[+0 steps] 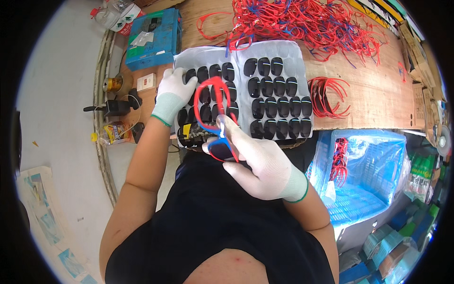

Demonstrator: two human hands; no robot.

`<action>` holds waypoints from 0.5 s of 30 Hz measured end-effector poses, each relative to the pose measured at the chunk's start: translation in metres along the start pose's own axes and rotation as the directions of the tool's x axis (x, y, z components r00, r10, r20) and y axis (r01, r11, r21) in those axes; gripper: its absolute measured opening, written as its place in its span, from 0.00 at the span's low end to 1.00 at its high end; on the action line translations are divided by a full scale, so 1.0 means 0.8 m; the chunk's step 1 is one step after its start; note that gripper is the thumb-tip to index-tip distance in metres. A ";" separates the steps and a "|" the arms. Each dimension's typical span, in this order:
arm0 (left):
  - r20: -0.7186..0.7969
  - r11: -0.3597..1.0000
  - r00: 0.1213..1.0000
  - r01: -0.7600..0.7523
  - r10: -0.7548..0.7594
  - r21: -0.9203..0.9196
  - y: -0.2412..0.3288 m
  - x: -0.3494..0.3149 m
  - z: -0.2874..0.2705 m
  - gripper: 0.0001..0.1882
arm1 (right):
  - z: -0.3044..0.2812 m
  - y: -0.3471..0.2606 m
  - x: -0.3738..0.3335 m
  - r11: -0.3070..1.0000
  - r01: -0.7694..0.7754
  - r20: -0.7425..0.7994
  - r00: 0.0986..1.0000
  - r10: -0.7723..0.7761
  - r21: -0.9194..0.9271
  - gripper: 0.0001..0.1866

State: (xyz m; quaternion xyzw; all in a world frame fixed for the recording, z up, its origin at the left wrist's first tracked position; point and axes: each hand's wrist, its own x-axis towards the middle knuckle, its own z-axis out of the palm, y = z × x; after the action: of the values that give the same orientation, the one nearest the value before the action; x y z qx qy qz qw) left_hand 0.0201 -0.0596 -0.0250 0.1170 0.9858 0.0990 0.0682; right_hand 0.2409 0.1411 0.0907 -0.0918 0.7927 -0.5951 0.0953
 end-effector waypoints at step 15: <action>0.312 -0.069 0.748 0.429 0.587 -0.901 0.057 -0.124 -0.075 0.12 | 0.031 0.026 0.011 0.949 0.021 -0.336 0.937 0.090 0.313 0.14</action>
State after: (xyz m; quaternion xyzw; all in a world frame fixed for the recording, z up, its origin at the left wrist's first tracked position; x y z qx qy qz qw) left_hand 0.1164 -0.0514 0.0539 0.1196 0.4745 0.7394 0.4625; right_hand 0.2379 0.1216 0.0635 0.0448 0.6944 -0.7178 -0.0218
